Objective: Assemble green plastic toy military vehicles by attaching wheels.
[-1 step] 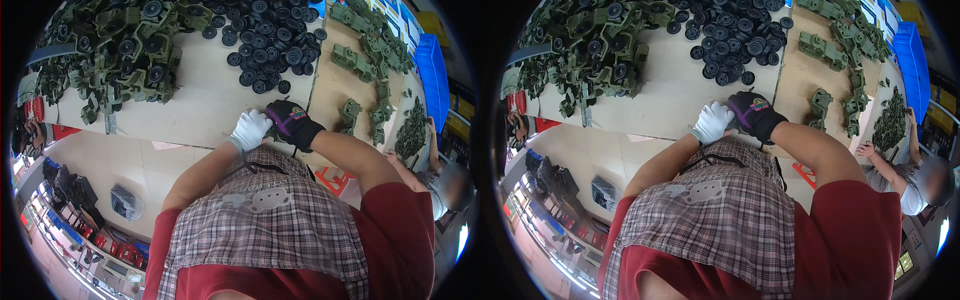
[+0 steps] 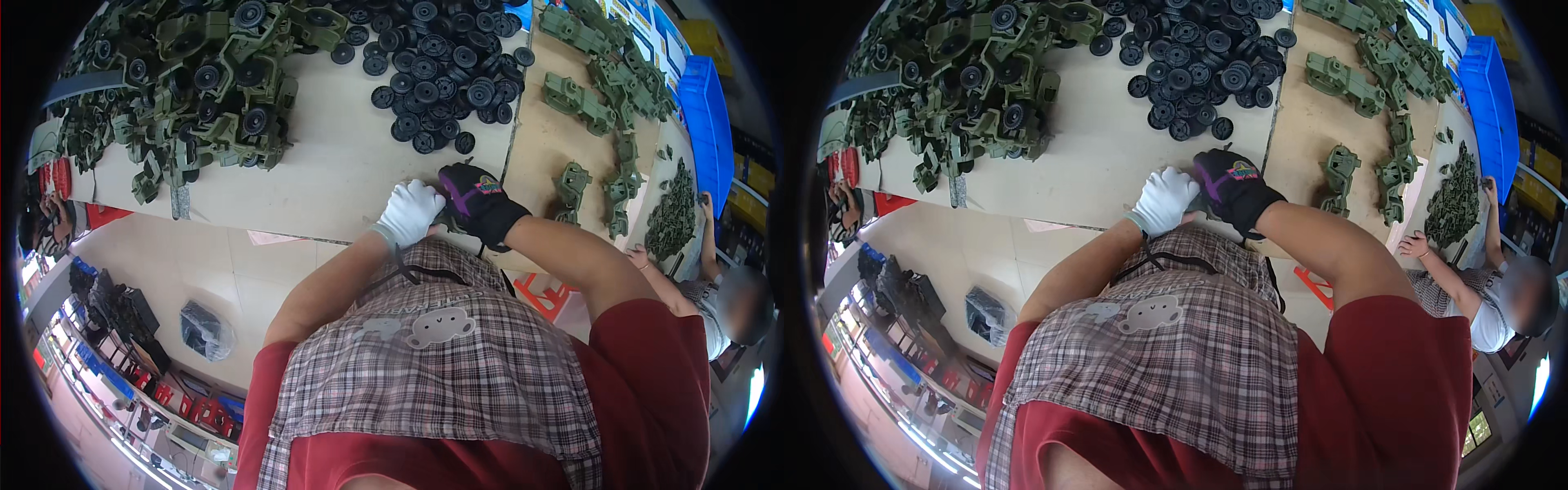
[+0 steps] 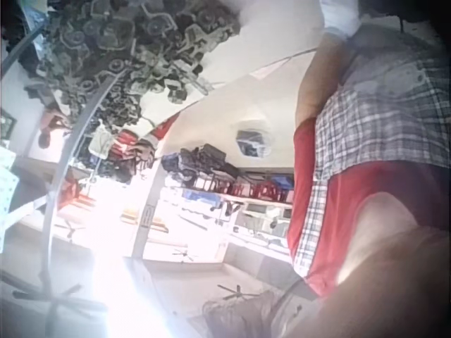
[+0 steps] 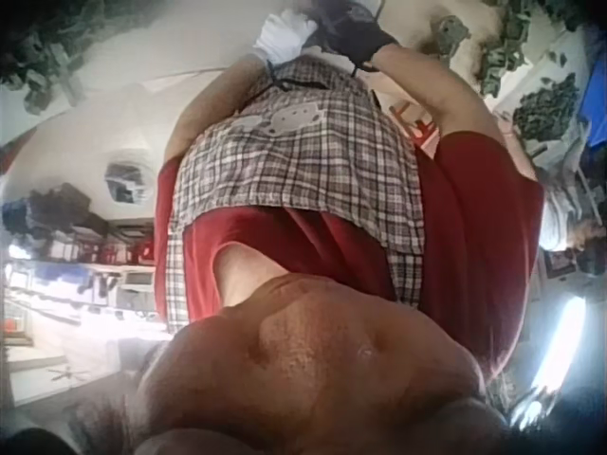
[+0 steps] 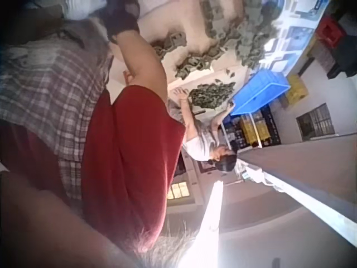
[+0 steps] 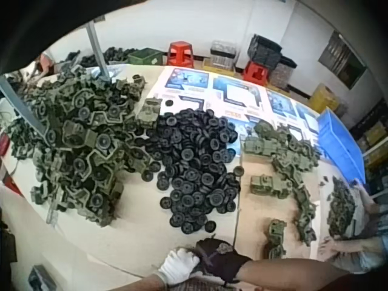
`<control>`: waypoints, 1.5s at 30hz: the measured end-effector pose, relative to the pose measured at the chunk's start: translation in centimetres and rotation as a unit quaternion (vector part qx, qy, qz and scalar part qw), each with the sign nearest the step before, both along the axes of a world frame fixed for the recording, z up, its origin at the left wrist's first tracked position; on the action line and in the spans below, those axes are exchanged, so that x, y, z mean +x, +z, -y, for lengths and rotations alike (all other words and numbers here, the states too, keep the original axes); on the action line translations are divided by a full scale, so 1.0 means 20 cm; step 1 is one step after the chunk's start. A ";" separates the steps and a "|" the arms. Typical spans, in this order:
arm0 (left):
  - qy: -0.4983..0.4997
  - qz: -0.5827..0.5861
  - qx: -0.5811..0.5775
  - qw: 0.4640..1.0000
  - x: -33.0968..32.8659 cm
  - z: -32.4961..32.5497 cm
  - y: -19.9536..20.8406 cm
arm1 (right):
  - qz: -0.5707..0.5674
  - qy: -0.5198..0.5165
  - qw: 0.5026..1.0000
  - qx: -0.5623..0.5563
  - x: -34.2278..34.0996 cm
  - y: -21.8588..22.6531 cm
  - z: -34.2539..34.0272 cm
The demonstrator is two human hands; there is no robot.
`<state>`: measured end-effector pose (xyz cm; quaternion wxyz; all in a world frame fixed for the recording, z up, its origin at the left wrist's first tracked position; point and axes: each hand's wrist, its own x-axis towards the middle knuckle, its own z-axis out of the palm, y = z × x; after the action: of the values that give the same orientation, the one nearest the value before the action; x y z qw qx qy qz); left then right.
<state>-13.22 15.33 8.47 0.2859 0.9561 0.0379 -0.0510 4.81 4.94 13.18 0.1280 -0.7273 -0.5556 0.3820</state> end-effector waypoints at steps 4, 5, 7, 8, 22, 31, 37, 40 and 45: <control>-0.006 0.006 -0.005 1.000 0.00 0.00 0.00 | 0.045 -0.019 0.996 0.074 0.00 -0.08 0.05; 0.015 -0.015 0.012 1.000 0.00 0.01 -0.01 | 0.025 0.071 0.993 0.095 0.03 -0.12 0.01; 0.033 -0.038 0.028 0.998 0.00 0.02 -0.01 | 0.005 0.158 0.981 0.114 0.06 -0.17 -0.01; 0.031 -0.047 0.035 0.998 0.00 0.03 -0.01 | -0.001 0.166 0.980 0.109 0.07 -0.17 -0.01; 0.205 0.053 0.157 0.965 -0.06 -0.16 0.14 | 0.069 -0.292 0.938 0.172 0.03 -0.23 0.13; 0.433 0.144 -0.204 0.866 -0.13 0.20 -0.12 | 0.143 -0.182 0.951 0.204 0.18 -0.32 0.03; 0.370 -0.071 -0.156 0.913 -0.18 0.31 -0.02 | -0.302 -0.383 0.870 0.080 0.03 -0.03 0.17; 0.368 -0.056 -0.169 0.912 -0.17 0.31 -0.05 | -0.368 -0.374 0.847 0.089 -0.03 -0.02 0.22; 0.358 -0.032 -0.163 0.919 -0.17 0.32 -0.08 | -0.299 -0.333 0.889 0.098 -0.10 0.03 0.15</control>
<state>-16.68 8.90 6.82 0.4353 0.8167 0.3785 0.0186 2.86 1.89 13.79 0.4788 -0.7045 -0.2509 0.4599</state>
